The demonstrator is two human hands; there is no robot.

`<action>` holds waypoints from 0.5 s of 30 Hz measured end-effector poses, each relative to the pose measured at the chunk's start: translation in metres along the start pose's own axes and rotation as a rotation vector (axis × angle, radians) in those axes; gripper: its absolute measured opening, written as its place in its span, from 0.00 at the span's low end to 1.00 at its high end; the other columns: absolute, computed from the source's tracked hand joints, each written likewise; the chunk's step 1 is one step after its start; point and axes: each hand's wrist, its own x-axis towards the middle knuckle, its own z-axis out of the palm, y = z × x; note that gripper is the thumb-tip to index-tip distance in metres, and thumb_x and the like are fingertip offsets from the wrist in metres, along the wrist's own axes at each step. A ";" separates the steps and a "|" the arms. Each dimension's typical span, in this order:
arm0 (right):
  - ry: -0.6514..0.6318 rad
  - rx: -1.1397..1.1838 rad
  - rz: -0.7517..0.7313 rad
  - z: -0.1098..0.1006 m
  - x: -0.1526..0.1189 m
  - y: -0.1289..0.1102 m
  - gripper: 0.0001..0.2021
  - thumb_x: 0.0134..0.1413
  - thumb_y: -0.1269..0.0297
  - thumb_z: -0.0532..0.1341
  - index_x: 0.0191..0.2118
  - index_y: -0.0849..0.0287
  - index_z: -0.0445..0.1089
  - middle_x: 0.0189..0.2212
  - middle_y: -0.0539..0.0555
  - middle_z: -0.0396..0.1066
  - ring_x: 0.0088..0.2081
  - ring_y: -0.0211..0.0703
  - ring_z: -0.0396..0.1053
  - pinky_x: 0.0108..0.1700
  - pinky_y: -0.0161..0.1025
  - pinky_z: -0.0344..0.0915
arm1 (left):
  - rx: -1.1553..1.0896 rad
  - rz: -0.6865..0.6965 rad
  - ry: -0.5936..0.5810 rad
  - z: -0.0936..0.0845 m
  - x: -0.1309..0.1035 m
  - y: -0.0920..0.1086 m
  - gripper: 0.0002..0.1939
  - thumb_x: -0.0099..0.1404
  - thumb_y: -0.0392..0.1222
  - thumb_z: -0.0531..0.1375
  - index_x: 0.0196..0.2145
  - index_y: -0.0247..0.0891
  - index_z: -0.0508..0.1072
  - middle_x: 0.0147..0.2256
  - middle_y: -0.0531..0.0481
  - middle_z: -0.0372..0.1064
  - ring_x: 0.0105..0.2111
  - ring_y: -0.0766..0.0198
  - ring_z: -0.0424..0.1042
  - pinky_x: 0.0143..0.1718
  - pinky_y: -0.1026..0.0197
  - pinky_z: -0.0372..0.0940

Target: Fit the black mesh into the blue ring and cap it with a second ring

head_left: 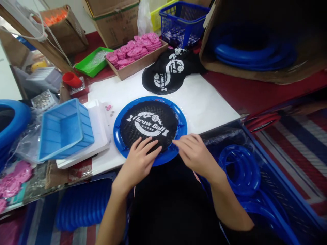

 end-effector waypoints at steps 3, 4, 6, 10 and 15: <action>-0.104 0.125 -0.121 -0.009 -0.002 -0.020 0.16 0.65 0.78 0.57 0.56 0.67 0.72 0.43 0.62 0.78 0.47 0.52 0.73 0.49 0.53 0.73 | -0.115 0.042 -0.114 -0.030 -0.016 -0.029 0.27 0.70 0.25 0.52 0.58 0.48 0.75 0.63 0.48 0.68 0.69 0.50 0.59 0.71 0.26 0.44; -0.092 0.189 -0.168 -0.011 -0.001 -0.023 0.16 0.65 0.78 0.58 0.56 0.66 0.72 0.45 0.62 0.78 0.49 0.52 0.73 0.50 0.52 0.73 | -0.129 0.041 -0.109 -0.038 -0.019 -0.035 0.27 0.69 0.24 0.51 0.56 0.47 0.77 0.62 0.47 0.70 0.68 0.50 0.61 0.71 0.24 0.43; -0.013 0.275 -0.216 -0.013 0.006 -0.021 0.16 0.63 0.79 0.58 0.54 0.64 0.74 0.47 0.62 0.77 0.52 0.51 0.72 0.53 0.50 0.73 | -0.137 0.007 -0.037 -0.047 -0.018 -0.038 0.23 0.69 0.26 0.53 0.53 0.44 0.78 0.57 0.45 0.73 0.64 0.50 0.67 0.70 0.26 0.48; -0.008 0.242 -0.120 -0.009 0.040 0.008 0.15 0.66 0.77 0.56 0.51 0.61 0.76 0.47 0.62 0.75 0.52 0.53 0.70 0.53 0.53 0.73 | -0.092 -0.153 0.066 -0.041 0.008 -0.026 0.09 0.73 0.37 0.59 0.46 0.40 0.79 0.44 0.44 0.77 0.45 0.54 0.77 0.51 0.47 0.73; -0.359 0.216 -0.141 0.001 0.090 0.033 0.06 0.63 0.70 0.64 0.35 0.55 0.79 0.38 0.54 0.74 0.43 0.49 0.68 0.47 0.50 0.68 | 0.048 -0.183 -0.150 -0.026 0.043 -0.023 0.09 0.66 0.45 0.69 0.37 0.39 0.75 0.36 0.48 0.72 0.37 0.54 0.74 0.37 0.56 0.70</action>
